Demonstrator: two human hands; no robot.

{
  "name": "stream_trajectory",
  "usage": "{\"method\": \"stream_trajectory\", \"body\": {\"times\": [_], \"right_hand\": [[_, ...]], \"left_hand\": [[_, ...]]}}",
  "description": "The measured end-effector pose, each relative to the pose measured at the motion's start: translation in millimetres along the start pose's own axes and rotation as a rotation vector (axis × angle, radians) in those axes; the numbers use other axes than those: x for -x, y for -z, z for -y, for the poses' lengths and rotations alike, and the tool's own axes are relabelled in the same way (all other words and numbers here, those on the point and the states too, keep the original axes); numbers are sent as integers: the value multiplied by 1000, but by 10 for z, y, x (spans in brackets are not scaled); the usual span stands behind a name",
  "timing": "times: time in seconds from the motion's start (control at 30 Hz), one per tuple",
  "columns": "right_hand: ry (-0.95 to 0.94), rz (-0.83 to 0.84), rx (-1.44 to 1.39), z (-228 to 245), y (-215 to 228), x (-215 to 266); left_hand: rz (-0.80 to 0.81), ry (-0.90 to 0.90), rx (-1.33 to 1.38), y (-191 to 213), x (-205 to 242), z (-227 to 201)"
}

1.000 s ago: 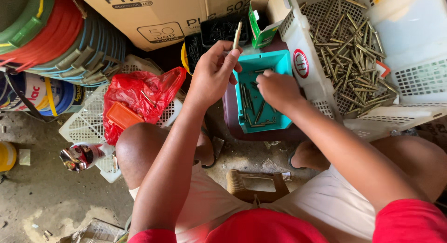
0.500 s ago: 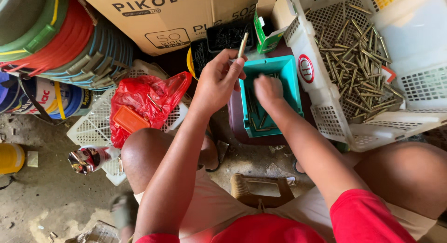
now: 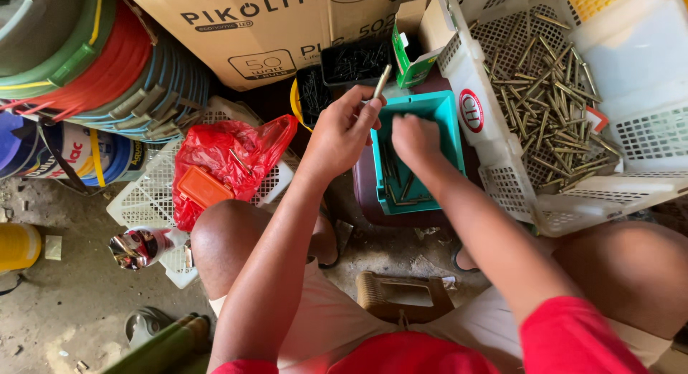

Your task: The person sits at a low table and repeatedly picks up metal fasteners from a white basket and a teal tray. They insert a small pin into each fastener by hand and place the assembled items back into the teal tray.

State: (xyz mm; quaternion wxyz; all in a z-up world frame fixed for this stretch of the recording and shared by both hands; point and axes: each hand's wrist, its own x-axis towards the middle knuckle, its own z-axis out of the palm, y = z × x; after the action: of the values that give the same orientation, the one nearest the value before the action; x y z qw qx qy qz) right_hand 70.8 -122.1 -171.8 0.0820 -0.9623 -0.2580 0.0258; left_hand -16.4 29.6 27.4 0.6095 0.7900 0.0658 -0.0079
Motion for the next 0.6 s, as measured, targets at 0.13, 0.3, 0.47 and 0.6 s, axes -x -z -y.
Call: {"method": "stream_trajectory", "body": {"times": [0.13,0.3,0.47,0.6], "right_hand": [[16,-100,-263,87,907,96],[-37,129,-993,17,2021,273],[-25,3,-1302,-320,2025,455],[-70,-48,-1421,-474,1883,545]], "left_hand": [[20,-13,-24,-24,16,-25],[61,-33,-140,-87,3,118],[86,-44,-181,-196,-3,150],[121,-35,-216,-218,14,157]]}}
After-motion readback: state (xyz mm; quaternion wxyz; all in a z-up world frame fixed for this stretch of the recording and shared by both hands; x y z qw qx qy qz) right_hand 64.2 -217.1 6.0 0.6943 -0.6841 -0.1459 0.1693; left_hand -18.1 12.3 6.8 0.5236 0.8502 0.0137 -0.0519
